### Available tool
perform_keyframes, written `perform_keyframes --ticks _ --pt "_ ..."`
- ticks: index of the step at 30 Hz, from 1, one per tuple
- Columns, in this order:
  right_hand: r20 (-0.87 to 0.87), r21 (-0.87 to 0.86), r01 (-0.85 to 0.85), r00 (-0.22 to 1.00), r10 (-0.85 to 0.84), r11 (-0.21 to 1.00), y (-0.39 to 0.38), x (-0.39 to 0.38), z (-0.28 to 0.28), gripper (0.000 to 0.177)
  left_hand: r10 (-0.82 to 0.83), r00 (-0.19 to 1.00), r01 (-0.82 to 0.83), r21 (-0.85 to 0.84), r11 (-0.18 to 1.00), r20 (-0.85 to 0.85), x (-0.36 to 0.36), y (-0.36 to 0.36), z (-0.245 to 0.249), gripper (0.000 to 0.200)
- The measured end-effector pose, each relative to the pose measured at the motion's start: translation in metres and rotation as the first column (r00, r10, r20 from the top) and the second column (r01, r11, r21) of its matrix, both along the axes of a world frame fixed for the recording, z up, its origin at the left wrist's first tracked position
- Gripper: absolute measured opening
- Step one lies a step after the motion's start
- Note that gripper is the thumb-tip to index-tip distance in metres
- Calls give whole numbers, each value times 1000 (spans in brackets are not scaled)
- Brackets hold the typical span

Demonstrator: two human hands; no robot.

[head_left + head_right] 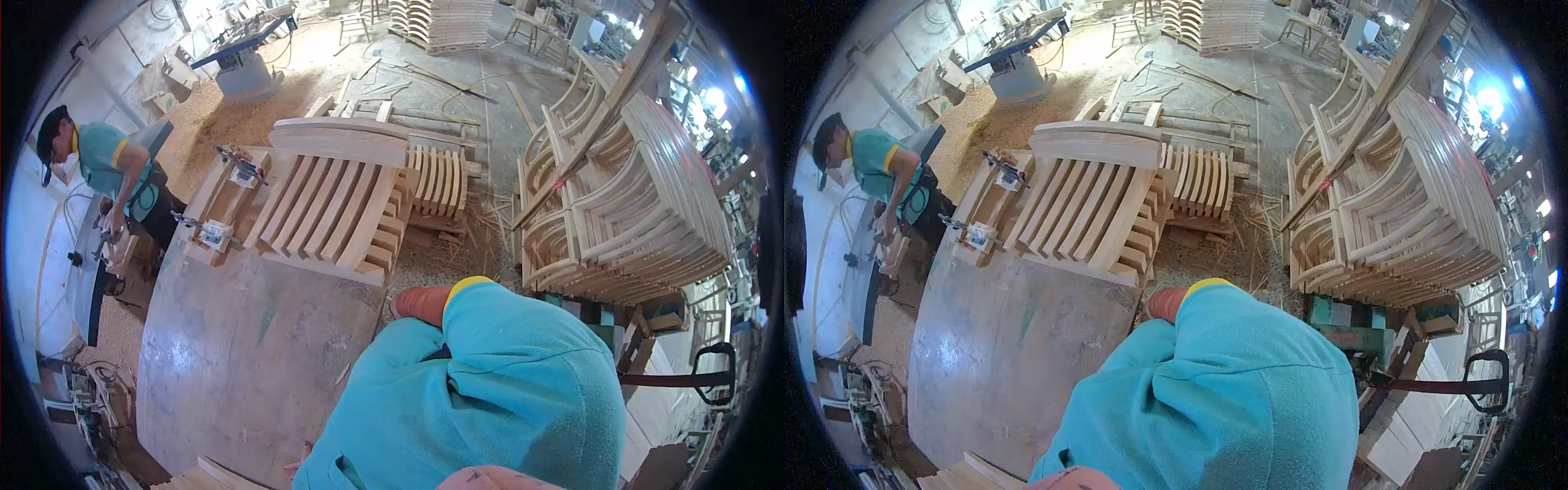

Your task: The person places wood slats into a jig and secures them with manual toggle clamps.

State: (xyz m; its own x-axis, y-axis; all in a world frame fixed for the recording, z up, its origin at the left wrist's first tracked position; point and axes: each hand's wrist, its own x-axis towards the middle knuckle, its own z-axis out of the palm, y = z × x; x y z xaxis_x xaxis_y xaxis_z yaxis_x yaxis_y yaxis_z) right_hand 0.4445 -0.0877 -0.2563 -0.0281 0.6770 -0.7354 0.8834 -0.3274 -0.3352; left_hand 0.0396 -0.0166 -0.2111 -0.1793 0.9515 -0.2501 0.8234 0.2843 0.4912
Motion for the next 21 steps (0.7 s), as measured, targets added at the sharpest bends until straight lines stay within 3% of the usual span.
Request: perform_keyframes --ticks 12,18,19,21 --pt "23 -55 -164 986 165 985 12 1 1 43 252 964 -256 -41 966 -79 -58 -24 17 116" --pt "25 -172 -409 908 419 896 4 23 51 44 412 850 -511 -316 800 -329 -91 -35 112 117" --pt "12 -196 -463 880 474 864 8 19 67 44 417 841 -530 -362 767 -345 -98 -34 109 118" --pt "-19 -229 -547 829 558 805 21 1 102 44 426 820 -562 -394 727 -382 -132 -36 39 135"
